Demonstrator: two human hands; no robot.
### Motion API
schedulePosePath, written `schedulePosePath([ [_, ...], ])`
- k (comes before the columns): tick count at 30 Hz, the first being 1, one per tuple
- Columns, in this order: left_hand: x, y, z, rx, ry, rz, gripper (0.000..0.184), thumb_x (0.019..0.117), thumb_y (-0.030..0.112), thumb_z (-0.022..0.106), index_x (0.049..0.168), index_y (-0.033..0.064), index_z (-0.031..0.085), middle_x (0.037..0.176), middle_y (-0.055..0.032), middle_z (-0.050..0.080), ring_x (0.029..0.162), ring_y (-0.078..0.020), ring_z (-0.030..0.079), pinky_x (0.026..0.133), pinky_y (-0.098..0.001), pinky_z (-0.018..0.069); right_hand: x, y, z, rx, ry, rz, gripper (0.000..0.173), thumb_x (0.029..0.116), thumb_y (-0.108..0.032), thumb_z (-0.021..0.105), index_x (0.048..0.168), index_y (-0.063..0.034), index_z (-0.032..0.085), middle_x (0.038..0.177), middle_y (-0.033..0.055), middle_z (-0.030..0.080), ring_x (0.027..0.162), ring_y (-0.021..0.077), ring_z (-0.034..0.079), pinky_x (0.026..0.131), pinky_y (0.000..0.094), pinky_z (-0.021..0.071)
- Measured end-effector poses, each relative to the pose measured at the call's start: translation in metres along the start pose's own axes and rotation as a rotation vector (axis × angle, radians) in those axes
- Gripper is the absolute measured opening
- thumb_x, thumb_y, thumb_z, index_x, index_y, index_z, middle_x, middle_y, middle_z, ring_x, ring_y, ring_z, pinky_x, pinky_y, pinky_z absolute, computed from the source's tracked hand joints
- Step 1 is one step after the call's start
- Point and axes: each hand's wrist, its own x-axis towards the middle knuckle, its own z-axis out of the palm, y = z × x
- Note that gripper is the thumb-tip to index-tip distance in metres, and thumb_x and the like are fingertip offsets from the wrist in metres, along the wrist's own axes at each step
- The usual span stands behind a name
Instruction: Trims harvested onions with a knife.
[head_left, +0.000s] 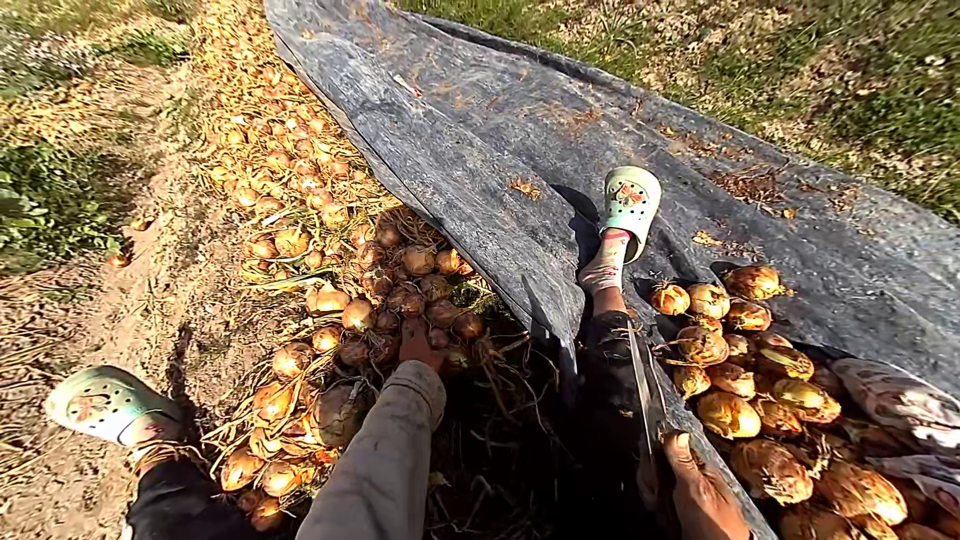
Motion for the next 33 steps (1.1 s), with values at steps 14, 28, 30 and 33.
schedulePosePath([
  [14, -0.144, 0.023, -0.002, -1.593, -0.192, 0.144, 0.057, 0.0819, 0.015, 0.068, 0.133, -0.0003, 0.048, 0.102, -0.0080, 0.068, 0.082, -0.0125, 0.068, 0.072, -0.0295, 0.0594, -0.004, 0.012, 0.052, -0.275, -0.363, 0.117, 0.030, 0.0885, -0.037, 0.066, 0.101, -0.0108, 0.056, 0.065, -0.0077, 0.055, 0.047, 0.0040, 0.052, 0.047, 0.0235, 0.0491],
  [28, -0.164, 0.088, 0.031, -0.885, -0.055, 1.041, 0.022, 0.0937, 0.003, 0.066, 0.112, -0.0086, 0.070, 0.106, -0.0177, 0.073, 0.094, -0.0176, 0.072, 0.086, -0.0333, 0.0602, 0.052, 0.008, -0.029, 0.449, 0.023, -0.362, 0.040, 0.1018, -0.057, 0.049, 0.094, -0.0221, 0.068, 0.070, -0.0058, 0.069, 0.058, 0.0065, 0.066, 0.053, 0.0229, 0.0567],
  [30, -0.123, 0.069, 0.026, -0.581, -0.105, 0.627, 0.025, 0.1010, 0.012, 0.062, 0.118, -0.0044, 0.070, 0.116, -0.0195, 0.072, 0.108, -0.0266, 0.070, 0.100, -0.0436, 0.0538, 0.052, 0.000, -0.034, 0.457, 0.069, -0.286, 0.048, 0.1083, -0.049, 0.027, 0.093, -0.0188, 0.061, 0.067, -0.0047, 0.067, 0.054, 0.0070, 0.064, 0.050, 0.0228, 0.0559],
  [33, -0.060, 0.068, 0.014, -0.151, -0.188, 0.247, 0.045, 0.1073, 0.030, 0.054, 0.138, -0.0013, 0.057, 0.131, -0.0264, 0.064, 0.124, -0.0403, 0.062, 0.108, -0.0565, 0.0460, 0.039, 0.007, -0.021, 0.477, 0.050, -0.128, 0.041, 0.1051, -0.050, 0.039, 0.094, -0.0160, 0.059, 0.063, -0.0028, 0.065, 0.050, 0.0085, 0.062, 0.047, 0.0240, 0.0551],
])
